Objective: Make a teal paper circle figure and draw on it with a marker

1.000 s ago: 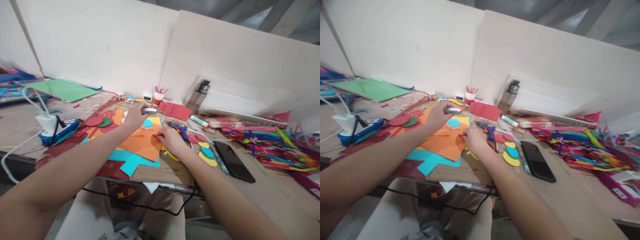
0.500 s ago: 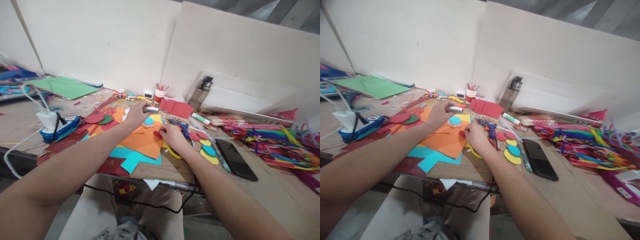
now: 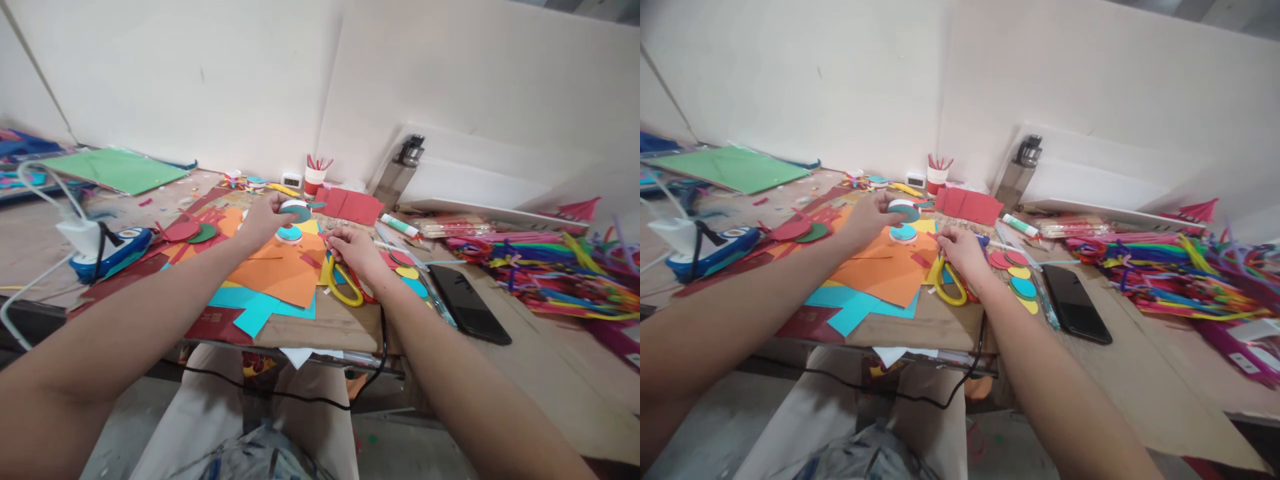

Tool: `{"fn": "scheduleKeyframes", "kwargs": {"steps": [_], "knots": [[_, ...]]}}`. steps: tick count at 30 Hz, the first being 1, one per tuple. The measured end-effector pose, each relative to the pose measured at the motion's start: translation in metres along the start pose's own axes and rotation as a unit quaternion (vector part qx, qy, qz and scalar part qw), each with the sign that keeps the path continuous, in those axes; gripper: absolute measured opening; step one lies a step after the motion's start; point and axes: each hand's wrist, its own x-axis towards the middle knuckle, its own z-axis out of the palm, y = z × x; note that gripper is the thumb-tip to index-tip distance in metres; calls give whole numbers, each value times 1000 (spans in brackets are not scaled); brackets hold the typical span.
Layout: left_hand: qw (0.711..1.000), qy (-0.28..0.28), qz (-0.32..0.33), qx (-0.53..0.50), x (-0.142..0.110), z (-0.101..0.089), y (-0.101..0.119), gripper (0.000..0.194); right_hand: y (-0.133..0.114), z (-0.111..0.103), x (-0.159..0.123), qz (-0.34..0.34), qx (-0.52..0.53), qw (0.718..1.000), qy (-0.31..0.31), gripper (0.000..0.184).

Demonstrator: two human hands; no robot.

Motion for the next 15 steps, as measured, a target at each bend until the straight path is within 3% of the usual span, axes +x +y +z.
{"fn": "scheduleKeyframes", "kwargs": {"steps": [6, 11, 15], "knots": [[1000, 15, 5, 2, 4, -2, -4, 32, 4, 9, 0, -78, -118, 990, -15, 17], [1000, 9, 13, 3, 3, -1, -2, 33, 0, 10, -3, -161, -244, 956, -31, 8], [1000, 11, 13, 2, 2, -1, -1, 33, -3, 2, -4, -156, -264, 951, -30, 12]]}}
